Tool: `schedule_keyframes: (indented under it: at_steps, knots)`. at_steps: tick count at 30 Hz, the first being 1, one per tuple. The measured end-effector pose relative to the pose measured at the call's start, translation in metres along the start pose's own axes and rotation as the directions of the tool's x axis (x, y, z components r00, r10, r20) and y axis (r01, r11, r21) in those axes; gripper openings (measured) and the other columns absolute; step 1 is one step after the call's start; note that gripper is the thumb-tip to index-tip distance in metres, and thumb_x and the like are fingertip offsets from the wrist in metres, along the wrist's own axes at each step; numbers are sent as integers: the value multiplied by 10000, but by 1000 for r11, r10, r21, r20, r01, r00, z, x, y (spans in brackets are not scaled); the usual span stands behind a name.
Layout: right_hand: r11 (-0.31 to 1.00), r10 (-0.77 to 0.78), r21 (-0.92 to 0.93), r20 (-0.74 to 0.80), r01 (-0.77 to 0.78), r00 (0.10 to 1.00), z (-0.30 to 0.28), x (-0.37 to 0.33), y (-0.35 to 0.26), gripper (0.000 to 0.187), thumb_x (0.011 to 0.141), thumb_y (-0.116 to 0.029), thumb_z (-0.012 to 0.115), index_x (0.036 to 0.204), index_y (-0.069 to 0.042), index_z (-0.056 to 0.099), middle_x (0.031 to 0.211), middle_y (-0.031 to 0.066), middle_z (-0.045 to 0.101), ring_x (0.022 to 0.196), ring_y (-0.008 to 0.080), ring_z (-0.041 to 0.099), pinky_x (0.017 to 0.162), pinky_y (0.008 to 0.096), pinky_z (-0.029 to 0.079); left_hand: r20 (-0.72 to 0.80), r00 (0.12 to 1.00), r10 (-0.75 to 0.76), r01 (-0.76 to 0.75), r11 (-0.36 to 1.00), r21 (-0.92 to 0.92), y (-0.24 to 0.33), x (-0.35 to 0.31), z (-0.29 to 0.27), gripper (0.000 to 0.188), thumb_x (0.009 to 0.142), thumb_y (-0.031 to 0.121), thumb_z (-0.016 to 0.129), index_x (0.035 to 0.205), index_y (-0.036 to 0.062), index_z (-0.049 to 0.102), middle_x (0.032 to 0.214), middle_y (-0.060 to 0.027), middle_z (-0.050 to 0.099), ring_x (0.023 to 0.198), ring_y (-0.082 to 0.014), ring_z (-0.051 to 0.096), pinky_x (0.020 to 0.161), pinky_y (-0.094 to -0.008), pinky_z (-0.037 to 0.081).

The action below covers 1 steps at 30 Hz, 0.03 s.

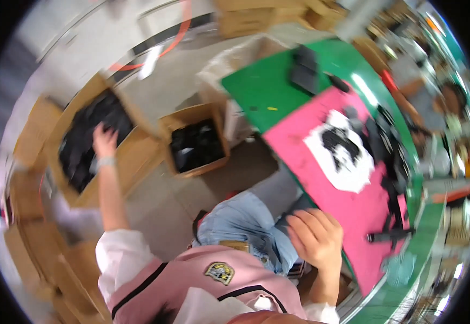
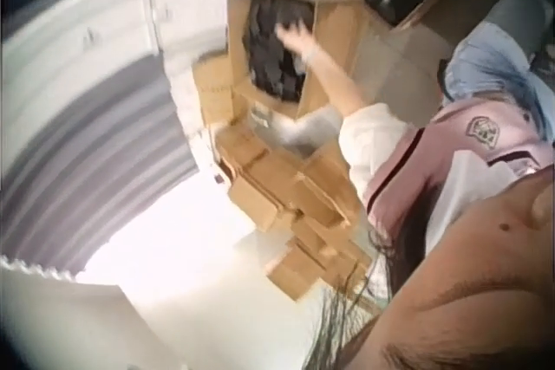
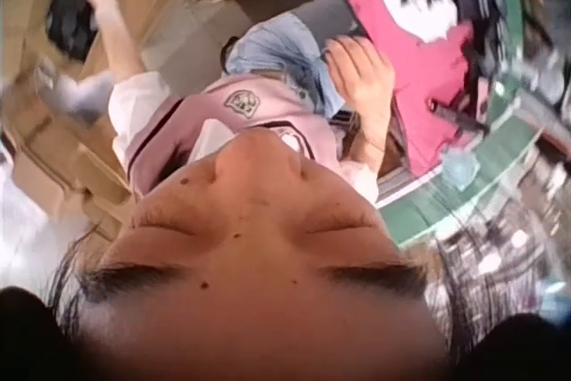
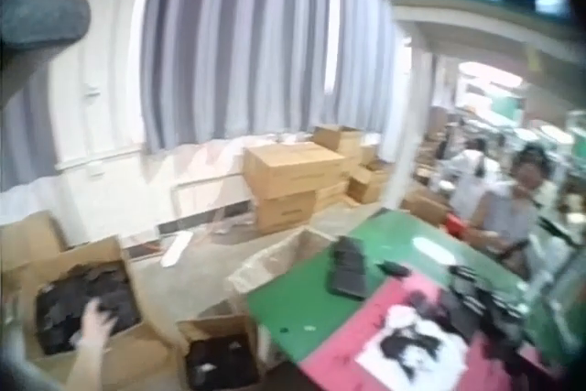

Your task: Assembling plastic components using an electric screwdriver and a utility knife on a factory assembly line.

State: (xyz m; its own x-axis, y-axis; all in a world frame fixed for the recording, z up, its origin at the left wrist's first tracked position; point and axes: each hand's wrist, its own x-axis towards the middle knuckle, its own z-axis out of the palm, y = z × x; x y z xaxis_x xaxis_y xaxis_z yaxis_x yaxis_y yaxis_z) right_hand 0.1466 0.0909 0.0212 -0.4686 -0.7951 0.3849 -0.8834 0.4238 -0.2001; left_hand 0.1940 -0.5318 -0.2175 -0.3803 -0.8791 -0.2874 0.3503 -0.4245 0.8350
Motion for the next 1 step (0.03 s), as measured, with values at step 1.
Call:
schedule_keyframes:
  at_steps: [1]
  knots:
    - [1000,10,-7,-1,-10,1000,0,-2,3,317,629,-76,720,936,-31,654,918,96,643,777,261,627,640,336,502,80,995,-51,51,999,4,-29,8,48,424,911,270,477,1281,63,476,1243,-133,568,1199,-248,497,973,-508,393]
